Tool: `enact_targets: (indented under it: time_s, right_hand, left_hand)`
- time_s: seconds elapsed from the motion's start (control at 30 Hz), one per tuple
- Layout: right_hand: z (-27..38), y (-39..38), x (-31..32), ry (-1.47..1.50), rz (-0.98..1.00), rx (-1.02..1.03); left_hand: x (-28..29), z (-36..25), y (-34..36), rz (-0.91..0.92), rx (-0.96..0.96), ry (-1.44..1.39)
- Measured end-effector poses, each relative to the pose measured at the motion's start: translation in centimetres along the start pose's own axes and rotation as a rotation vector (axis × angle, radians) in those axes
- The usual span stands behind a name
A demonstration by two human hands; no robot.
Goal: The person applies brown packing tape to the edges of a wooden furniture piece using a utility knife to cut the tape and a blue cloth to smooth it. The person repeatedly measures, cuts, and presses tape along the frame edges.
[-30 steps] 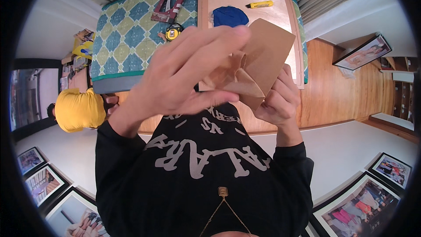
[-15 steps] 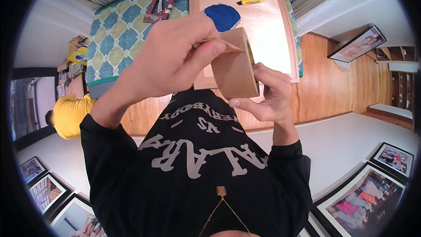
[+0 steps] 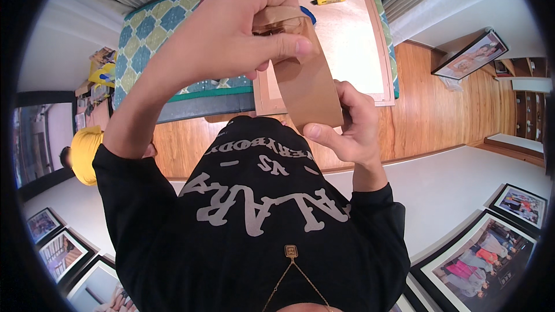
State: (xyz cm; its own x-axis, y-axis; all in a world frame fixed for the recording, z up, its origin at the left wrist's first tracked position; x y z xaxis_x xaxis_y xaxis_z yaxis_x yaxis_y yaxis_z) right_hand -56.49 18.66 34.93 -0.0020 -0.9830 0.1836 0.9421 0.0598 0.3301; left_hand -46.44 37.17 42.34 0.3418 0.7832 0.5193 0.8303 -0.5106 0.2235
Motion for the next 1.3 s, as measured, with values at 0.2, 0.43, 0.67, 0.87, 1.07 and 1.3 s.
enact_targets:
  time_s: [0.2,0.43,0.67,0.87,1.07,1.3]
  right_hand:
    - [-0.7,-0.5,-0.6,0.068,-0.073,-0.171]
    - [-3.9,0.0,-1.9,0.107,-0.096,-0.447]
    - [-2.5,-0.9,-2.3,0.303,0.044,-0.396]
    - [-2.7,-2.1,-3.8,0.342,0.152,-0.313]
    - [-2.3,-2.0,-4.2,0.103,0.122,-0.255]
    - [-5.3,-0.9,-5.0,0.141,0.062,-0.503]
  left_hand:
    - [0.0,0.2,-0.1,-0.011,-0.134,-0.036]
    - [0.6,-2.5,-0.8,-0.152,-0.667,0.354]
    - [2.4,3.7,2.3,-0.015,0.167,-0.269]
    - [0.9,2.8,1.8,-0.403,0.158,-0.180]
    - [-0.1,3.9,0.5,-0.187,0.431,-0.848]
    - [-1.0,-0.8,-0.3,-0.223,0.478,-1.095]
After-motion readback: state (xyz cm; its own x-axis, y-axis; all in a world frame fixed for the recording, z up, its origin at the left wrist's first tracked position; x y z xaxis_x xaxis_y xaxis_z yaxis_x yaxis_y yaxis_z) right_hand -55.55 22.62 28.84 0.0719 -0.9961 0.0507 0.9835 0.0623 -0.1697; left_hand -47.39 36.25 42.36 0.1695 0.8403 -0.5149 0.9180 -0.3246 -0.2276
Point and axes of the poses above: each hand's wrist, its own y-axis towards the middle knuckle, its own x-axis out of the back of the hand, z = x × y, the point moved 3 cm from there along y, towards the middle knuckle, and after that the axes turned 11 degrees about -z, right-handed, at the moved point
